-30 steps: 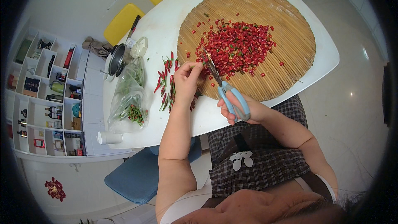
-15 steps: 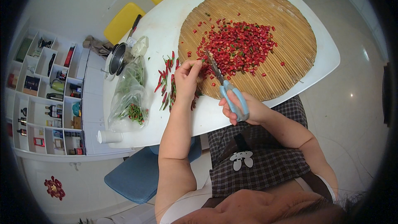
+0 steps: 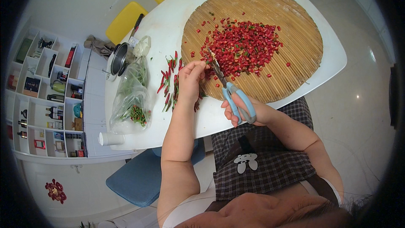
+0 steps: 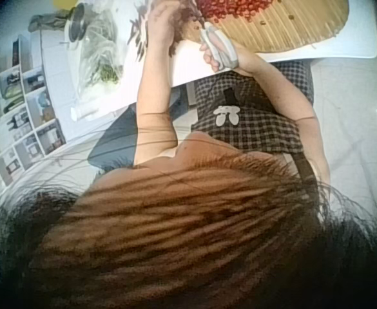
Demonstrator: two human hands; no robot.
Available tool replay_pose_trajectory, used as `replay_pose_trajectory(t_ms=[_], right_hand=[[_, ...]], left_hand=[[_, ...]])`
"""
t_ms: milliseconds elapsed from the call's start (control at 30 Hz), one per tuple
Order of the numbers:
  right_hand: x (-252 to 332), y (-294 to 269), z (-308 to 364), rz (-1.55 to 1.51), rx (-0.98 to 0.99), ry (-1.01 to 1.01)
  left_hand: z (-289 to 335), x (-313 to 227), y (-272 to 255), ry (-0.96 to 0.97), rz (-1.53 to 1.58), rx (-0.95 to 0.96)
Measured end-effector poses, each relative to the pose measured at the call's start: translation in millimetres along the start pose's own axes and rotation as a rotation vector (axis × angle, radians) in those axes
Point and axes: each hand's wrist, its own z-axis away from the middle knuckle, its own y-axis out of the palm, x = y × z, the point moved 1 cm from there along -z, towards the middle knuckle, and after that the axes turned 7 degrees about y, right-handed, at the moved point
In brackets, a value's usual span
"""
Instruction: The person uses scissors to cut small red chili peppers into pieces over a large round wooden board.
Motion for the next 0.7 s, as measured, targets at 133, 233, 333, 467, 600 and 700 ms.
replay_pose_trajectory(t_ms=[133, 233, 333, 467, 600, 700], right_hand=[[3, 1, 2, 0.121, 0.046, -0.001], [2, 0, 1, 0.130, 0.054, -0.015], [2, 4, 1, 0.059, 0.001, -0.022], [2, 4, 2, 0.022, -0.004, -0.006], [4, 7, 6, 0.055, -0.042, 0.000], [5, 11, 5, 0.099, -0.075, 0.004]], left_hand=[[-2, 1, -2, -0.004, -0.006, 0.013], [-1, -1, 3, 0.012, -0.039, 0.003], [-1, -1, 3, -0.016, -0.037, 0.012], [-1, 0, 3, -0.011, -0.031, 0.024], [-1, 1, 3, -0.030, -0.027, 0.009], [-3, 7, 0, -0.036, -0.012, -0.023]])
